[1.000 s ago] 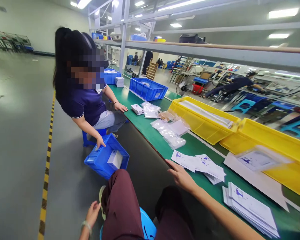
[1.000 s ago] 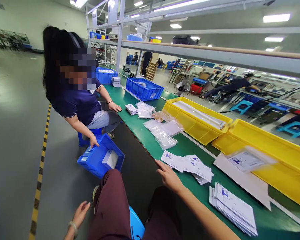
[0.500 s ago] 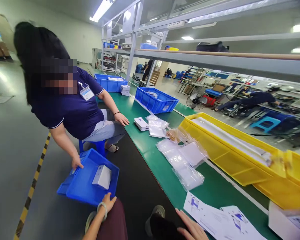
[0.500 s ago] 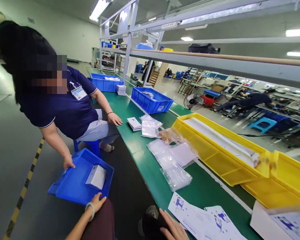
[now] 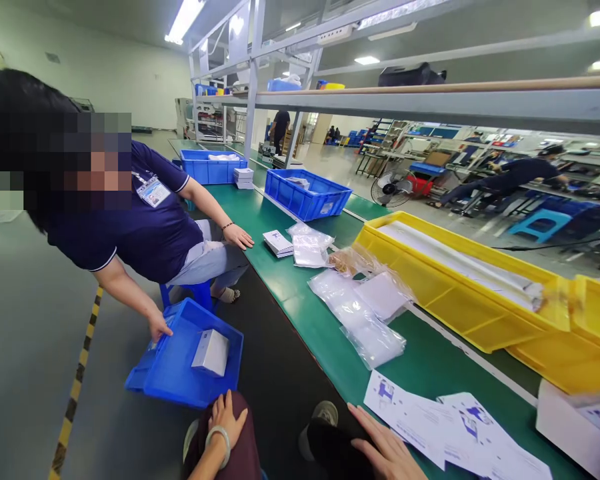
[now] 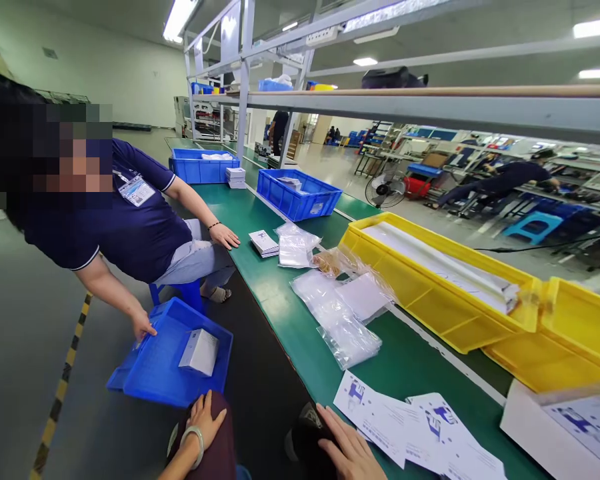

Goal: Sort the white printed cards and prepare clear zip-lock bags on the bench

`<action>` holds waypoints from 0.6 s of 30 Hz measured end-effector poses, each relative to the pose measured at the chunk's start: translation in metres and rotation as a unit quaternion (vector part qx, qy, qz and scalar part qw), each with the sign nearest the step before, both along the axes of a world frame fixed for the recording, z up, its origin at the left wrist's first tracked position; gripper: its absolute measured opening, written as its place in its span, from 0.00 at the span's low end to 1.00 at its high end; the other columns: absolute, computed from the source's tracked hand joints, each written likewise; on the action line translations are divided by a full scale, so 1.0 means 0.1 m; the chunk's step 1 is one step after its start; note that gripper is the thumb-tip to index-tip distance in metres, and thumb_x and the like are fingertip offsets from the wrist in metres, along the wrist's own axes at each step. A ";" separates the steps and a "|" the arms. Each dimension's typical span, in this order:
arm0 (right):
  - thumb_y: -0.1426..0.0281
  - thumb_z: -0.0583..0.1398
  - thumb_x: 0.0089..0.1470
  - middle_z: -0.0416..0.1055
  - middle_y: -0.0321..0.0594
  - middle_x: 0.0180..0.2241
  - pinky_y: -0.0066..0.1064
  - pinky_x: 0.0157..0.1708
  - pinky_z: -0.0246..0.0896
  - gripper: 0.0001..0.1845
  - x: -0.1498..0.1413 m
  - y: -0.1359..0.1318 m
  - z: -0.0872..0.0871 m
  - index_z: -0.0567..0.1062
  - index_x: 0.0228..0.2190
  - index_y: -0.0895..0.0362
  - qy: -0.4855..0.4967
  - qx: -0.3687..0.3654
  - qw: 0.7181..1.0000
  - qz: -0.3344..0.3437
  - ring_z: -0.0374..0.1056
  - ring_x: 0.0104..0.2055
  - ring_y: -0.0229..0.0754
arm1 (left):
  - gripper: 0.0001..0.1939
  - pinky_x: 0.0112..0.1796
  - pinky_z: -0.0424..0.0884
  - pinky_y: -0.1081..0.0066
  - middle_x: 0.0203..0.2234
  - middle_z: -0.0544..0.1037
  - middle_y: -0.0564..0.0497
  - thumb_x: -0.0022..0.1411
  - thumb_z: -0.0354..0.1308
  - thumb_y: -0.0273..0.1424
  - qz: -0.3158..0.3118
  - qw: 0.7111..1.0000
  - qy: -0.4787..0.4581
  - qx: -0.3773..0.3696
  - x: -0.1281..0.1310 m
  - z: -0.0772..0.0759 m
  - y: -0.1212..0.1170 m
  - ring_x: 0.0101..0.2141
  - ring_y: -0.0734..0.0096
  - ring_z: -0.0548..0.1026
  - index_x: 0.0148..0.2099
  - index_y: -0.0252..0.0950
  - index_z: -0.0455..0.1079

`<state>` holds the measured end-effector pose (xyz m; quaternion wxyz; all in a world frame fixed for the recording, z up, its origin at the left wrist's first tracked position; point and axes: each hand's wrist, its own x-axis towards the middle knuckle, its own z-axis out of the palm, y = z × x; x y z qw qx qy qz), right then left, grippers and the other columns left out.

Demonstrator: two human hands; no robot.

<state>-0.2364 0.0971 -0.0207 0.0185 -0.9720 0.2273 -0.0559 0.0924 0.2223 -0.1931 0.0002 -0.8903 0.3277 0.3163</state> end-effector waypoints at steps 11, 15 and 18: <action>0.84 0.47 0.51 0.59 0.60 0.63 0.52 0.55 0.67 0.27 0.05 0.04 0.01 0.80 0.43 0.58 0.017 0.001 1.000 0.000 0.59 0.63 0.59 | 0.40 0.63 0.48 0.49 0.70 0.40 0.36 0.63 0.51 0.33 -0.053 0.995 -0.073 0.029 -0.59 0.28 0.33 0.68 0.43 0.44 0.72 0.34 0.40; 0.85 0.47 0.51 0.57 0.59 0.64 0.51 0.57 0.65 0.27 0.06 0.05 0.03 0.79 0.43 0.59 0.015 0.008 1.000 -0.003 0.57 0.65 0.58 | 0.40 0.63 0.49 0.48 0.70 0.41 0.35 0.62 0.51 0.33 -0.059 0.994 -0.082 0.032 -0.64 0.30 0.35 0.68 0.43 0.44 0.72 0.34 0.41; 0.85 0.46 0.52 0.56 0.57 0.65 0.51 0.58 0.63 0.28 0.07 0.06 0.06 0.79 0.43 0.58 0.016 0.014 1.000 -0.009 0.55 0.65 0.57 | 0.40 0.63 0.50 0.49 0.70 0.42 0.35 0.62 0.51 0.33 -0.061 0.994 -0.083 0.035 -0.64 0.31 0.34 0.68 0.44 0.45 0.72 0.34 0.40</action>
